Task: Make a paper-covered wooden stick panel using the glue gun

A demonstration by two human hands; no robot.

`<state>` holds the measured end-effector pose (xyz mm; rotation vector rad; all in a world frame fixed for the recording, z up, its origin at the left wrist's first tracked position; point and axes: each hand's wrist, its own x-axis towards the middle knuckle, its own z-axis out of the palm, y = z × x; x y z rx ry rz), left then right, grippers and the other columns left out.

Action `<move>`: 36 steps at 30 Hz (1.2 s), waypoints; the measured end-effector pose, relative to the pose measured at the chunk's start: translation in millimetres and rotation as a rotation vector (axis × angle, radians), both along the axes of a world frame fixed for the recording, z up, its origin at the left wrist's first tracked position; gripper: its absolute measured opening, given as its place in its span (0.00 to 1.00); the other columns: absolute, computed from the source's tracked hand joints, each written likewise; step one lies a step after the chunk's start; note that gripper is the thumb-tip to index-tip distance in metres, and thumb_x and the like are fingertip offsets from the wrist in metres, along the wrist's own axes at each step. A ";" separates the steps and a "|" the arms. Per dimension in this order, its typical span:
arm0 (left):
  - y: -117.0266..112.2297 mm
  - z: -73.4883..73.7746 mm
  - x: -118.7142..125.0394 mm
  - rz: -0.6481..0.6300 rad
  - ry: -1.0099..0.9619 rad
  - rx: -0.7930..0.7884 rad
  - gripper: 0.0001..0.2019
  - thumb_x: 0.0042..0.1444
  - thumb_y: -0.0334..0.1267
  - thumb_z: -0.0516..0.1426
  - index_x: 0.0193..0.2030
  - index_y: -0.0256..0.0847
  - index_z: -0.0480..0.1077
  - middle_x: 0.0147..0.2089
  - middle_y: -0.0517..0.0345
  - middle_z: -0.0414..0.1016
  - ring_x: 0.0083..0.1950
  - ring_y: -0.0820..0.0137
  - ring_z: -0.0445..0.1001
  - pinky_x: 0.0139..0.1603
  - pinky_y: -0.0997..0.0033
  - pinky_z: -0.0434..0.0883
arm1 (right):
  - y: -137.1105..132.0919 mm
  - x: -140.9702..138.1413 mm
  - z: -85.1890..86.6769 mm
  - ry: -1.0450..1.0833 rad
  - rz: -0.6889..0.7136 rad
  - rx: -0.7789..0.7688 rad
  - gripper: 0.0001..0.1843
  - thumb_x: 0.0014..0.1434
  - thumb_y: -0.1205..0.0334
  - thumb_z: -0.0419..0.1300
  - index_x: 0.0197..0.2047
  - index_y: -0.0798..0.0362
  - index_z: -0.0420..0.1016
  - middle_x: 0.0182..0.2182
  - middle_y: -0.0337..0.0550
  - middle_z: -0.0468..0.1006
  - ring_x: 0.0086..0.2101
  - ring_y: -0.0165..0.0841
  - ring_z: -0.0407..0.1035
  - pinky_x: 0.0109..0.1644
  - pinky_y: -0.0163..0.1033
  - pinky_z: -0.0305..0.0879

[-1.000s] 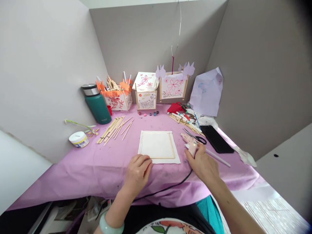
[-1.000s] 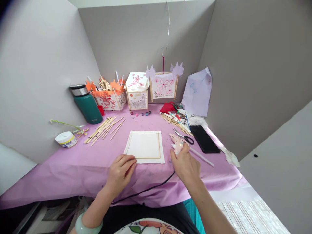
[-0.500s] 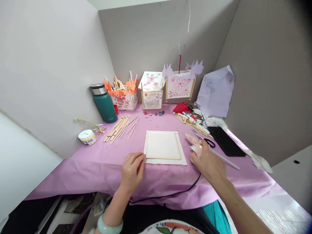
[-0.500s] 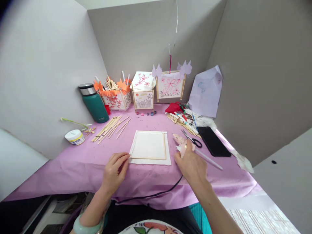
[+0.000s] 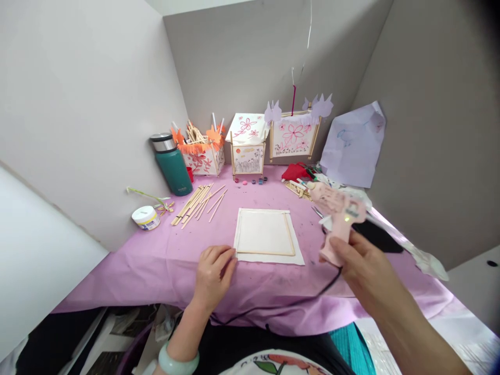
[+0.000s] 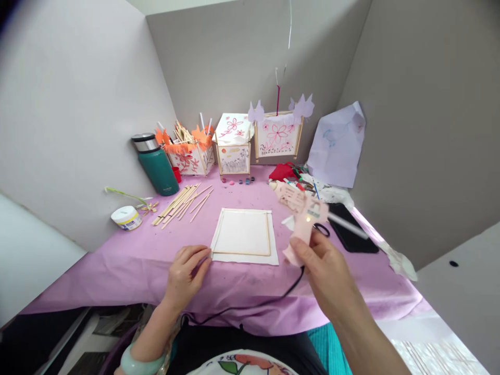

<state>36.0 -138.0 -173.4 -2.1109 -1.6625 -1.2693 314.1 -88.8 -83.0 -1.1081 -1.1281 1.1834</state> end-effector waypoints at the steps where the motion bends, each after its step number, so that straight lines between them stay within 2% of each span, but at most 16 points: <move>1: -0.1 -0.1 -0.2 0.002 0.005 -0.002 0.09 0.59 0.33 0.55 0.45 0.42 0.72 0.44 0.52 0.74 0.45 0.64 0.70 0.47 0.59 0.68 | -1.4 0.7 -2.1 0.009 0.074 -0.064 0.25 0.49 0.47 0.64 0.45 0.54 0.70 0.34 0.45 0.76 0.29 0.33 0.71 0.32 0.38 0.71; 3: 0.2 1.0 -0.5 0.005 0.033 -0.022 0.08 0.59 0.34 0.55 0.45 0.42 0.72 0.44 0.51 0.74 0.45 0.64 0.70 0.48 0.58 0.68 | -4.1 1.8 -6.6 0.009 0.107 -0.113 0.23 0.51 0.49 0.63 0.45 0.54 0.71 0.34 0.45 0.76 0.31 0.35 0.71 0.32 0.38 0.71; 6: 1.7 5.8 -0.5 0.007 0.092 -0.067 0.09 0.59 0.35 0.55 0.46 0.41 0.71 0.43 0.51 0.73 0.45 0.63 0.69 0.47 0.58 0.67 | -7.9 1.8 -11.4 0.039 0.049 -0.074 0.20 0.51 0.52 0.63 0.44 0.53 0.68 0.37 0.46 0.76 0.35 0.38 0.72 0.30 0.37 0.69; 10: 6.1 15.8 1.7 0.017 0.170 -0.135 0.08 0.60 0.39 0.55 0.43 0.41 0.72 0.41 0.52 0.73 0.43 0.63 0.68 0.44 0.59 0.66 | -12.3 0.1 -14.7 0.039 0.105 -0.098 0.17 0.51 0.51 0.63 0.37 0.54 0.67 0.35 0.47 0.77 0.32 0.36 0.71 0.29 0.38 0.68; 13: 10.4 22.9 4.4 0.029 0.225 -0.183 0.09 0.60 0.42 0.55 0.40 0.40 0.72 0.39 0.53 0.73 0.42 0.63 0.67 0.43 0.59 0.65 | -15.2 -1.8 -17.4 -0.085 -0.023 -0.080 0.19 0.49 0.49 0.66 0.34 0.55 0.69 0.32 0.47 0.78 0.33 0.37 0.72 0.36 0.39 0.69; 15: 13.1 25.9 5.0 0.039 0.232 -0.210 0.09 0.60 0.43 0.55 0.38 0.40 0.71 0.38 0.53 0.72 0.41 0.63 0.67 0.42 0.59 0.65 | -16.3 -3.5 -19.2 -0.109 -0.046 -0.065 0.21 0.48 0.48 0.66 0.35 0.56 0.71 0.32 0.48 0.79 0.35 0.39 0.73 0.38 0.40 0.69; 19: 14.7 24.6 1.6 0.019 0.148 -0.253 0.11 0.56 0.44 0.60 0.40 0.41 0.69 0.40 0.54 0.72 0.42 0.62 0.68 0.44 0.59 0.65 | -17.2 -9.2 -22.9 -0.025 0.095 -0.119 0.23 0.47 0.46 0.67 0.38 0.56 0.71 0.30 0.48 0.79 0.33 0.39 0.73 0.36 0.39 0.69; 22: 11.9 19.0 -1.0 0.037 0.001 -0.234 0.13 0.54 0.42 0.61 0.43 0.39 0.67 0.40 0.53 0.71 0.42 0.63 0.68 0.43 0.60 0.67 | -19.5 -16.5 -23.7 -0.046 0.100 -0.121 0.26 0.44 0.46 0.68 0.39 0.57 0.73 0.34 0.49 0.79 0.37 0.41 0.73 0.39 0.40 0.69; 24: 9.8 16.0 0.1 0.072 -0.043 -0.212 0.11 0.55 0.40 0.60 0.41 0.39 0.65 0.39 0.54 0.71 0.41 0.64 0.68 0.42 0.60 0.67 | -21.5 -22.7 -21.8 -0.077 0.145 -0.110 0.26 0.44 0.45 0.68 0.39 0.57 0.74 0.34 0.49 0.79 0.38 0.41 0.72 0.40 0.40 0.69; 26: 9.0 14.6 3.7 0.105 -0.015 -0.203 0.08 0.55 0.38 0.59 0.38 0.40 0.65 0.37 0.54 0.70 0.40 0.63 0.67 0.42 0.59 0.67 | -23.0 -29.7 -18.2 -0.073 0.238 -0.134 0.27 0.47 0.44 0.66 0.42 0.56 0.74 0.31 0.45 0.78 0.33 0.37 0.72 0.36 0.38 0.68; 29: 10.8 14.2 10.7 0.169 0.032 -0.188 0.05 0.54 0.34 0.58 0.35 0.40 0.64 0.35 0.54 0.68 0.39 0.62 0.66 0.41 0.59 0.66 | -22.7 -41.4 -12.7 -0.069 0.374 -0.262 0.28 0.50 0.42 0.63 0.47 0.54 0.73 0.25 0.38 0.73 0.23 0.30 0.67 0.24 0.33 0.62; 32: 13.0 13.7 15.9 0.219 0.034 -0.160 0.03 0.53 0.30 0.55 0.33 0.40 0.63 0.33 0.55 0.67 0.38 0.62 0.65 0.40 0.59 0.66 | -19.1 -53.2 -12.0 -0.113 0.476 -0.375 0.25 0.52 0.40 0.61 0.41 0.55 0.73 0.20 0.35 0.67 0.18 0.26 0.62 0.20 0.31 0.58; 36: 13.2 12.6 18.7 0.229 0.000 -0.117 0.04 0.54 0.28 0.53 0.32 0.40 0.63 0.32 0.54 0.67 0.37 0.62 0.65 0.39 0.60 0.66 | -12.3 -67.3 -19.4 -0.133 0.553 -0.411 0.25 0.54 0.39 0.59 0.35 0.56 0.72 0.19 0.36 0.67 0.18 0.26 0.62 0.20 0.30 0.61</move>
